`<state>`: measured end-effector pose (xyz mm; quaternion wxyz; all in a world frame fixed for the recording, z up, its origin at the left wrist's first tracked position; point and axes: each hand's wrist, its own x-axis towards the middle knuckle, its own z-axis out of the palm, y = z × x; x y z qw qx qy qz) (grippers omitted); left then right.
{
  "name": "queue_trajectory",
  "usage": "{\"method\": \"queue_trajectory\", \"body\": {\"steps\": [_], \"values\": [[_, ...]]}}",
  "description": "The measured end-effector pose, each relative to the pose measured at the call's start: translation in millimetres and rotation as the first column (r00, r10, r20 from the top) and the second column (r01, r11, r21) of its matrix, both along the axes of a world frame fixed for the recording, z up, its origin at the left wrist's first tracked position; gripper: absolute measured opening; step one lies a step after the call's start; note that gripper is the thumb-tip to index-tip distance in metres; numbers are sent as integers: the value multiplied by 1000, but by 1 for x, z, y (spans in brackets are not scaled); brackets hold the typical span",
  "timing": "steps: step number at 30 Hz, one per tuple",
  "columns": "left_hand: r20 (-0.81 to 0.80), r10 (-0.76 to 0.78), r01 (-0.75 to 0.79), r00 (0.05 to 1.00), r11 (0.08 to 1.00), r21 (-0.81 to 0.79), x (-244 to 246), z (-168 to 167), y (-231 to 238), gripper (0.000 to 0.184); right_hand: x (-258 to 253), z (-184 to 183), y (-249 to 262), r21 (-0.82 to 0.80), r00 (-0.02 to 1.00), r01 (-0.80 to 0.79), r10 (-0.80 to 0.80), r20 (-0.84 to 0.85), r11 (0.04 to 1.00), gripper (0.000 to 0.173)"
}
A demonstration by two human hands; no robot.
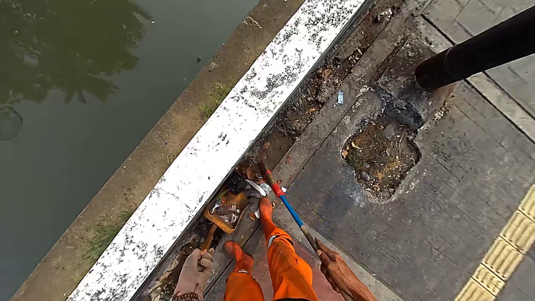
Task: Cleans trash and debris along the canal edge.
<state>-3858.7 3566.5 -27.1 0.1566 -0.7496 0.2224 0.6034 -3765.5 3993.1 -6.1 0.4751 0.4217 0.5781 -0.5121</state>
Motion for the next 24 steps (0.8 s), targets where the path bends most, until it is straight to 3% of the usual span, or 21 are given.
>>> {"method": "queue_trajectory", "body": {"steps": [3, 6, 8, 12, 15, 20, 22, 24], "values": [[-29, 35, -34, 999, 999, 30, 6, -1, -10, 17, -21, -57, -25, 173, 997, -25, 37, -65, 985, 54], [-50, 32, -30, 998, 999, 40, 18, 0, -22, 20, -46, -121, -72, 327, 970, -191, 229, -81, 925, 54], [-87, 24, -20, 996, 999, 49, 25, -1, -31, 20, -42, -130, -126, 337, 928, -329, 368, -57, 882, 56], [-171, -6, 21, 985, 996, 84, 45, -5, -49, 23, 45, -102, -231, 260, 864, -477, 503, -38, 840, 62], [-221, -21, 44, 975, 994, 103, 58, -8, -66, 23, 101, -72, -265, 172, 838, -525, 542, -64, 833, 60], [-248, -2, 40, 969, 988, 146, 83, -9, -92, 23, 182, 5, -248, 61, 826, -552, 555, -94, 832, 54], [-251, 14, 28, 968, 986, 167, 89, -9, -96, 23, 207, 30, -234, 75, 888, -450, 454, -71, 890, 54], [-243, 18, 22, 970, 987, 159, 88, -9, -92, 23, 219, 31, -218, 108, 966, -254, 259, -28, 961, 53]]}}
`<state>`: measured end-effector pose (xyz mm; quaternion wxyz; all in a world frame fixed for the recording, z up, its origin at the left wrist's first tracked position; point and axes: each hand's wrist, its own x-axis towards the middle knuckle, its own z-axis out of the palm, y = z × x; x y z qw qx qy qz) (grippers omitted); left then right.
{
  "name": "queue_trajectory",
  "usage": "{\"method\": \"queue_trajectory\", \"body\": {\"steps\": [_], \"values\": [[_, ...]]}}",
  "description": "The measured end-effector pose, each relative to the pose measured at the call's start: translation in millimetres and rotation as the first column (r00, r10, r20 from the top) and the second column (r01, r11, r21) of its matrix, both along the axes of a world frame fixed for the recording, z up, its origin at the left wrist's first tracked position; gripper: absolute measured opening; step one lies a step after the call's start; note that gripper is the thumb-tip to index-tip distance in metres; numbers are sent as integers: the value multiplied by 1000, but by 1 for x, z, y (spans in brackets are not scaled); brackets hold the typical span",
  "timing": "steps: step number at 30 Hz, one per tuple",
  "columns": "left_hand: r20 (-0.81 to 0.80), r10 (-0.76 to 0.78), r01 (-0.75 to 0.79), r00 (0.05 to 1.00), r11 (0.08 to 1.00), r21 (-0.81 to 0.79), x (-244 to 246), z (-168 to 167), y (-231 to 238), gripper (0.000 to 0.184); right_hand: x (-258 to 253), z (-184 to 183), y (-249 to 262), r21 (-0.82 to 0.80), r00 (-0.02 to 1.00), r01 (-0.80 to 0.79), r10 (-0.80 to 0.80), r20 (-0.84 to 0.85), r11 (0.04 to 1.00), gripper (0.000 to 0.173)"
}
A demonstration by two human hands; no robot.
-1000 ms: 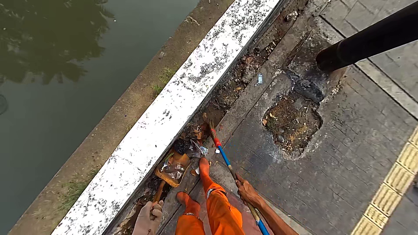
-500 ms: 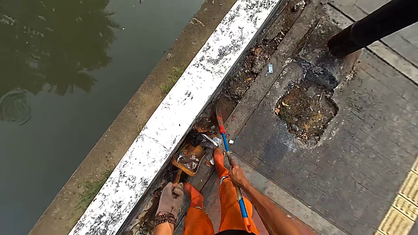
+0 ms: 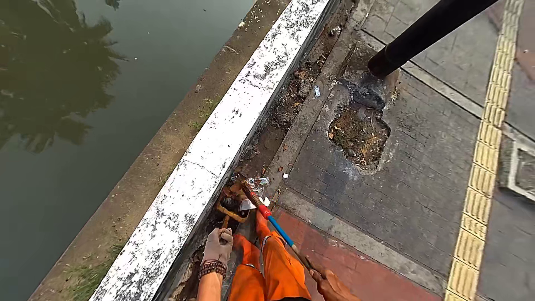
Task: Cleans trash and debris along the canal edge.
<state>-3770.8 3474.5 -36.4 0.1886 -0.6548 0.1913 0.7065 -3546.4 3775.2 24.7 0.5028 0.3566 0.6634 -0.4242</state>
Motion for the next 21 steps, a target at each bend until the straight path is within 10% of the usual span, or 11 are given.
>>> {"method": "queue_trajectory", "body": {"steps": [7, 14, 21], "values": [[26, -17, 19, 1000, 997, -69, -25, -2, 20, 21, -69, -105, -9, 34, 921, 386, -387, 38, 922, 46], [39, -11, 14, 999, 996, -93, -38, -4, 30, 22, -24, -7, 46, -95, 854, 520, -516, 63, 849, 52], [36, -9, 12, 999, 994, -105, -54, -2, 40, 24, -92, -93, 68, 77, 701, 709, -712, 27, 701, 47]]}}
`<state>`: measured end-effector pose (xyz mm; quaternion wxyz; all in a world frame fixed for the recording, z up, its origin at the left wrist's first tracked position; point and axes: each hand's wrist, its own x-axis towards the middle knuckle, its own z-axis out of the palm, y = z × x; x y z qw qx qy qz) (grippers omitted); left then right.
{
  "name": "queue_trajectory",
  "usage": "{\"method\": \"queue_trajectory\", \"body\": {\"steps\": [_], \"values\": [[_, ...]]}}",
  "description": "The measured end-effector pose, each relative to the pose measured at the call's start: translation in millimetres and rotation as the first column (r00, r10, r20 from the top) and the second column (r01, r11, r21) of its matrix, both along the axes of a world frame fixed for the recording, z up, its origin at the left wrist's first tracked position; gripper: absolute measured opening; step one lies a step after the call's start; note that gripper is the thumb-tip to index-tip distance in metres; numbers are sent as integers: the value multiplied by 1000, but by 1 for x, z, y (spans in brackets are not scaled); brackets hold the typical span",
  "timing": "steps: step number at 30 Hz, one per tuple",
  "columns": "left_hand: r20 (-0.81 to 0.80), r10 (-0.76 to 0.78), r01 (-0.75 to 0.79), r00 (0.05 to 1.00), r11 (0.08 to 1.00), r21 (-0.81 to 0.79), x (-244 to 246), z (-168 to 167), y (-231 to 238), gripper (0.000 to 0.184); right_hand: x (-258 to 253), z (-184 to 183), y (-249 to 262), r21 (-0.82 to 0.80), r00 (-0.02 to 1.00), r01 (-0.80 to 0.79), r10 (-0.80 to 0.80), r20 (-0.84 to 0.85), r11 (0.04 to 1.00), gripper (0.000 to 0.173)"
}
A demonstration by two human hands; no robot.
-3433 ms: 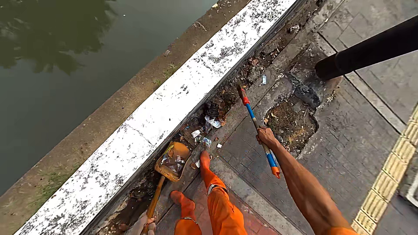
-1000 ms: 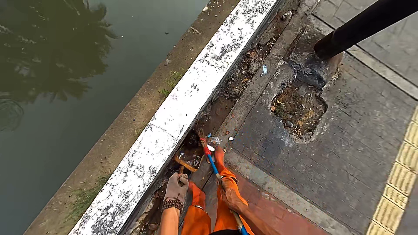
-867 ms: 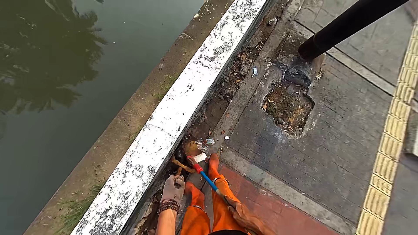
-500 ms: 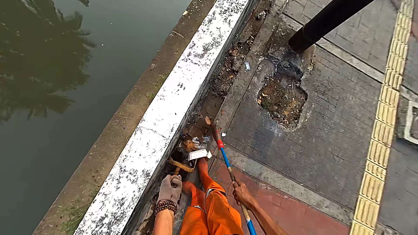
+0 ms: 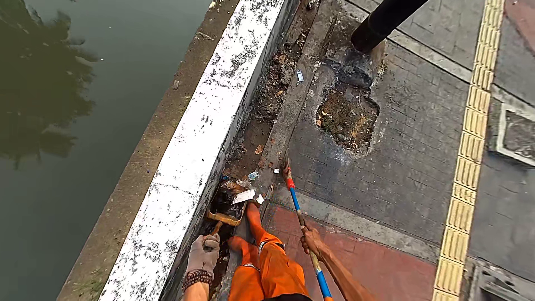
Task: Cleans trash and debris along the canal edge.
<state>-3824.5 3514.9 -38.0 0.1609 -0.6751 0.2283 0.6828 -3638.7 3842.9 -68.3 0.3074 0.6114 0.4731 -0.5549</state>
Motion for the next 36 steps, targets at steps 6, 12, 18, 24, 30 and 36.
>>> {"method": "queue_trajectory", "body": {"steps": [6, 12, 18, 24, 30, 36], "values": [[36, -9, 10, 999, 1000, -23, -6, 0, 2, 24, 19, 75, 28, -169, 986, -143, 126, -110, 975, 50], [42, -2, 2, 999, 1000, -18, -10, -1, 6, 23, -98, -24, 79, 245, 904, -403, 425, -41, 882, 53], [65, 22, -21, 998, 1000, -10, -6, -1, 0, 24, -77, 7, 40, 50, 679, -733, 734, -22, 679, 53], [58, 66, -67, 996, 998, 21, -3, 1, -8, 23, -66, 7, -1, 59, 728, -684, 676, 115, 727, 42], [8, 132, -132, 991, 988, 79, 15, 6, -38, 25, -101, -27, -161, -141, 322, -928, 933, 161, 345, 81], [-52, 125, -118, 991, 986, 117, 44, 3, -59, 27, 18, 1, -219, -220, 153, -962, 986, 64, 164, 74]]}}
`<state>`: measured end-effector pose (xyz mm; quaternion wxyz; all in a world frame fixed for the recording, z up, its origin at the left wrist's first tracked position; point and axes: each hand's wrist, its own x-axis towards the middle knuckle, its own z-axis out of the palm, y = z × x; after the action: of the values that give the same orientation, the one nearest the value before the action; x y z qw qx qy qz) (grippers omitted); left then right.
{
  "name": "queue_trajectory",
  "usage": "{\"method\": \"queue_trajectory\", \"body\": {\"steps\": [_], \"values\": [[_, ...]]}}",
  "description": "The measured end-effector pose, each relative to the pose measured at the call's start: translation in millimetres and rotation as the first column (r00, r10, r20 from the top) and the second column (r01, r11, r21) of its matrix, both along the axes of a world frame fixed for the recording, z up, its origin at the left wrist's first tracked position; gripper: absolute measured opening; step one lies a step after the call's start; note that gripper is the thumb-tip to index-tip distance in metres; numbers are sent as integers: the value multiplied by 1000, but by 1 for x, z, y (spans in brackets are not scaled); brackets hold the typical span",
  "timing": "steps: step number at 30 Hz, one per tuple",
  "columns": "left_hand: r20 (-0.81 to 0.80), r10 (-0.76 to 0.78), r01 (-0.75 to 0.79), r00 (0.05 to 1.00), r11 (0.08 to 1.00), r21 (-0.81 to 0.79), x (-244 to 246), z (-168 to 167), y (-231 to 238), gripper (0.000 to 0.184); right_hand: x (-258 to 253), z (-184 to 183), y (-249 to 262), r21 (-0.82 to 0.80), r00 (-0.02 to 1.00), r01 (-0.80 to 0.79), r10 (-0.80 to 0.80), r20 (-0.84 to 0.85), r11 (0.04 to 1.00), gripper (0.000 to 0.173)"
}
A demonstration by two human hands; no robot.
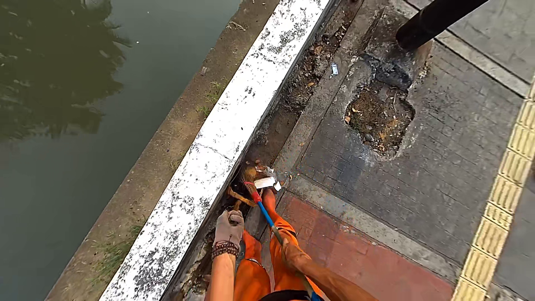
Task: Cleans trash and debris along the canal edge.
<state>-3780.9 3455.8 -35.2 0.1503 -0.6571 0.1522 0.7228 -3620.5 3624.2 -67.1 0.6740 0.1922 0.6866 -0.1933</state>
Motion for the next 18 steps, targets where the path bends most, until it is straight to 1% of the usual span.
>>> {"method": "queue_trajectory", "body": {"steps": [3, 4, 6, 7, 9, 11, 13, 14, 15, 16, 18], "values": [[-28, 14, -14, 999, 1000, 14, 26, 0, -18, 26, 33, 47, 14, 3, 999, 49, -49, 2, 999, 69], [-23, 25, -24, 999, 1000, 18, 37, 1, -25, 26, 43, 68, 24, 0, 998, 66, -66, 2, 998, 66], [0, 40, -40, 999, 999, 17, 57, 5, -37, 26, 70, 104, 42, 2, 993, 117, -117, -13, 993, 52], [12, 35, -35, 999, 999, 15, 63, 6, -40, 25, 81, 118, 52, 12, 987, 156, -155, -29, 988, 47], [17, 15, -15, 1000, 1000, 17, 69, 1, -41, 23, 95, 122, 68, 54, 966, 245, -239, -98, 968, 41], [31, -4, 4, 999, 1000, 12, 65, -3, -37, 22, 89, 101, 79, 112, 928, 352, -330, -175, 929, 41], [37, -26, 26, 999, 1000, 5, 58, -6, -29, 22, 63, 58, 81, 169, 897, 421, -382, -222, 891, 48], [26, -37, 37, 999, 999, 4, 53, -7, -25, 22, 43, 31, 75, 199, 898, 421, -377, -226, 885, 54], [18, -50, 50, 999, 999, 3, 49, -8, -21, 23, 24, 6, 63, 223, 912, 395, -353, -206, 891, 64], [14, -52, 52, 999, 999, 1, 46, -8, -16, 23, 9, -12, 46, 230, 937, 343, -314, -154, 910, 73], [2, -32, 32, 999, 999, 4, 40, -10, -10, 23, -3, -29, 3, 172, 980, 197, -192, -47, 965, 84]]}}
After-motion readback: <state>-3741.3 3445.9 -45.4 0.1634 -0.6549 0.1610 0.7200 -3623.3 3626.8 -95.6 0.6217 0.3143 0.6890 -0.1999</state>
